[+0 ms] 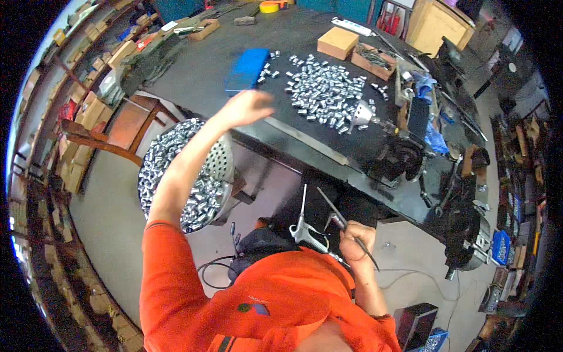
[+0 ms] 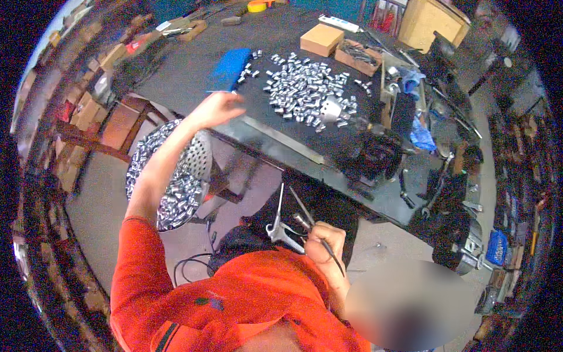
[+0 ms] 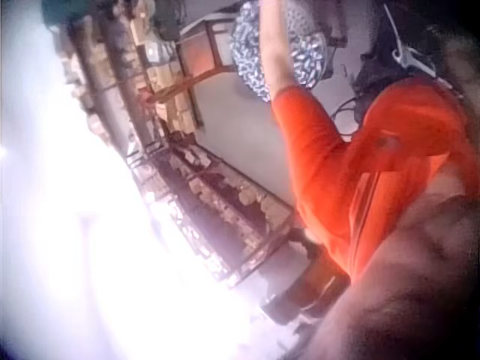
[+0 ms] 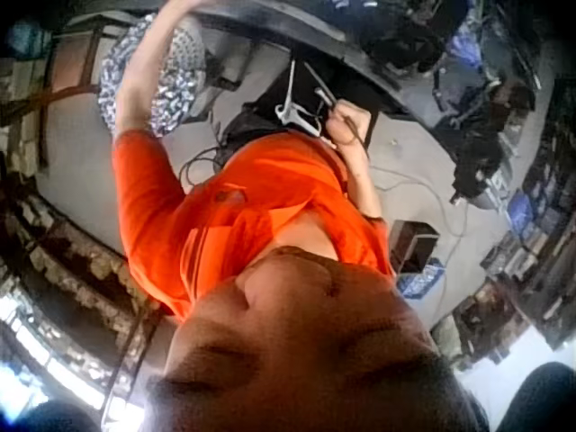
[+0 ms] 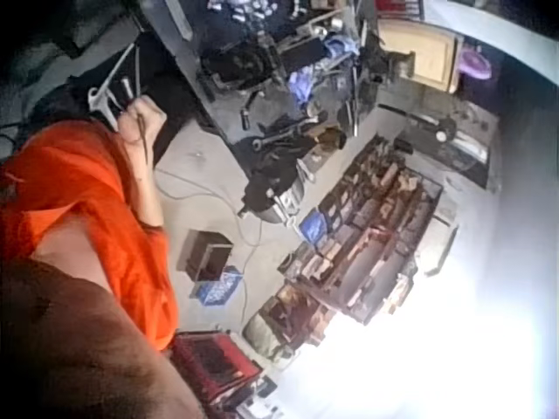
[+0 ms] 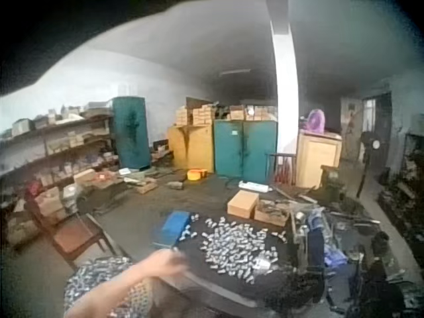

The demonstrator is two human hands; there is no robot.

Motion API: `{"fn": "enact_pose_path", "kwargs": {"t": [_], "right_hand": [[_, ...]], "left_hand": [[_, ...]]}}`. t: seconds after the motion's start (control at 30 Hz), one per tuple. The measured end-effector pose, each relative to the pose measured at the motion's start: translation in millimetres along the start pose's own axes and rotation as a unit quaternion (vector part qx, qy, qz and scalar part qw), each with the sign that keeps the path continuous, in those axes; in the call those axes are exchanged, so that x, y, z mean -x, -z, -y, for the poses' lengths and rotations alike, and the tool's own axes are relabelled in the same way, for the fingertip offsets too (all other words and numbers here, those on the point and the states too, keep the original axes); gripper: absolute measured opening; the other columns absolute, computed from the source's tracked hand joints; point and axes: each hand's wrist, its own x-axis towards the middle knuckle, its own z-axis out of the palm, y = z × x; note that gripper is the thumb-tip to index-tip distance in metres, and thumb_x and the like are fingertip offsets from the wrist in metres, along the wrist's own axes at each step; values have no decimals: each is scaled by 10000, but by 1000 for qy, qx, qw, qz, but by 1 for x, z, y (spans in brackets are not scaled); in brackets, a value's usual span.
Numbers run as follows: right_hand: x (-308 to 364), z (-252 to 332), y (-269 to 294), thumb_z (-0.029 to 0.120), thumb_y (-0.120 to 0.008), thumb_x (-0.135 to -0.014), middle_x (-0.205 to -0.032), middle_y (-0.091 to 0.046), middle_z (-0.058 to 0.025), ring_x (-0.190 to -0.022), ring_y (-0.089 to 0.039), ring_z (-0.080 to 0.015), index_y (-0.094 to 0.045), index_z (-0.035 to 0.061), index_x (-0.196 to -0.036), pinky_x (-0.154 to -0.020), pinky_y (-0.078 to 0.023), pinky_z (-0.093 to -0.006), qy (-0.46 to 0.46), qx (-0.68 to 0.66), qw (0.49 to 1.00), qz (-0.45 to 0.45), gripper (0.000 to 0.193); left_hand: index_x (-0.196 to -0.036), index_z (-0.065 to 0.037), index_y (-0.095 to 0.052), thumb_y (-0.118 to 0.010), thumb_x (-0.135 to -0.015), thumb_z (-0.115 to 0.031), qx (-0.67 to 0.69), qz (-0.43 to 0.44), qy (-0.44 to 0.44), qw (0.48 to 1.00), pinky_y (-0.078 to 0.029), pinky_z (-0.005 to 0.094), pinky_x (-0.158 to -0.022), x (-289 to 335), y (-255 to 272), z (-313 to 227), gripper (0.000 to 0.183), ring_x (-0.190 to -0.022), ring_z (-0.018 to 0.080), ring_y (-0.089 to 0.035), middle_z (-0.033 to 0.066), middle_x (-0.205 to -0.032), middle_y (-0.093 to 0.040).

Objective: The person picks up metal components one at a time from a tray, rotates them by hand, and places them onto a workbench.

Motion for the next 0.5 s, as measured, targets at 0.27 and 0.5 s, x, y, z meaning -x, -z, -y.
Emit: {"fn": "enact_pose_path", "kwargs": {"t": [0.27, 0.5], "right_hand": [[-8, -8, -15, 16, -551, -559, -514, -331, -59, -448, -338, -169, -336, 25, -531, -432, -229, -307, 5, -54, 997, 58, 217], [-5, -6, -9, -24, -532, -555, -507, -349, -66, -440, -359, -173, -342, 22, -530, -423, -249, -303, -4, -8, 1000, 30, 198]], "left_hand": [[-840, -53, -681, -635, -716, -281, -77, -14, 244, 967, -522, 407, -737, 84, -27, 116, 264, -731, 302, -665, 191, -772, -654], [-888, -42, -662, -634, -710, -261, -215, -28, 328, 919, -512, 420, -794, 67, -66, 123, 284, -923, 319, -637, 158, -977, -660]]}}
